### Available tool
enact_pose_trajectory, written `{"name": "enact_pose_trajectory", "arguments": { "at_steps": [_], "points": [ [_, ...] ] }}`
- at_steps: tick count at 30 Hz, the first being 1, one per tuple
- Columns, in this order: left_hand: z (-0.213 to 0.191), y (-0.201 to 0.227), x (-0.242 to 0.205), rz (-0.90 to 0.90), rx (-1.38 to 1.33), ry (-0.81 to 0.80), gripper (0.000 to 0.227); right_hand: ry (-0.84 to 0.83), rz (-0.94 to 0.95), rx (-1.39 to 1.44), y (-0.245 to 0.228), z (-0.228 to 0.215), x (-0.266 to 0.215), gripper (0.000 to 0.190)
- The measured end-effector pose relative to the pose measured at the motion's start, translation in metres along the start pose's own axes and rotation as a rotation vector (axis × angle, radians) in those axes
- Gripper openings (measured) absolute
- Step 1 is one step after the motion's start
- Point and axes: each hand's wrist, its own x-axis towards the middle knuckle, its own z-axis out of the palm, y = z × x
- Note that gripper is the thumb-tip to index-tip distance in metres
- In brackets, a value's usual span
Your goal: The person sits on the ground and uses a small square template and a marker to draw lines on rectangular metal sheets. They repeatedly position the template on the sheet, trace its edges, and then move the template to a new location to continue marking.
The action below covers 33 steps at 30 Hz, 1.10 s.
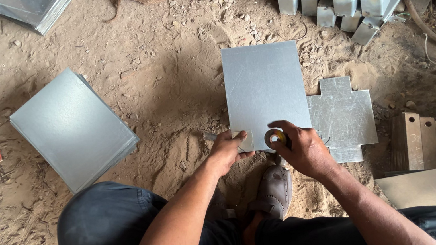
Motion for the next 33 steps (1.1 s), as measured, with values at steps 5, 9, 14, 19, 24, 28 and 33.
{"name": "enact_pose_trajectory", "arguments": {
  "at_steps": [5, 9, 14, 19, 24, 28, 33],
  "points": [
    [0.006, 0.004, -0.001, -0.023, 0.024, 0.038, 0.032, 0.018, 0.021, -0.022, 0.01, 0.008, 0.004, 0.036],
    [0.01, 0.005, -0.001, -0.058, 0.029, 0.086, 0.027, 0.009, 0.087, 0.047, 0.023, 0.024, 0.005, 0.037],
    [0.01, 0.007, 0.0, -0.066, 0.035, 0.091, 0.026, 0.011, 0.063, 0.143, 0.03, 0.039, 0.016, 0.04],
    [0.012, 0.003, 0.005, -0.074, 0.02, 0.099, 0.028, 0.1, 0.097, 0.105, 0.024, 0.042, 0.043, 0.041],
    [0.012, 0.002, 0.003, -0.033, 0.021, 0.114, 0.029, 0.064, 0.216, 0.187, 0.009, 0.042, 0.049, 0.041],
    [0.016, 0.006, -0.003, -0.041, 0.049, 0.127, 0.03, 0.038, 0.231, 0.147, 0.005, 0.041, 0.046, 0.038],
    [0.018, 0.008, -0.006, -0.033, 0.127, 0.18, 0.03, -0.047, 0.234, 0.164, 0.007, 0.045, 0.032, 0.04]
  ]
}}
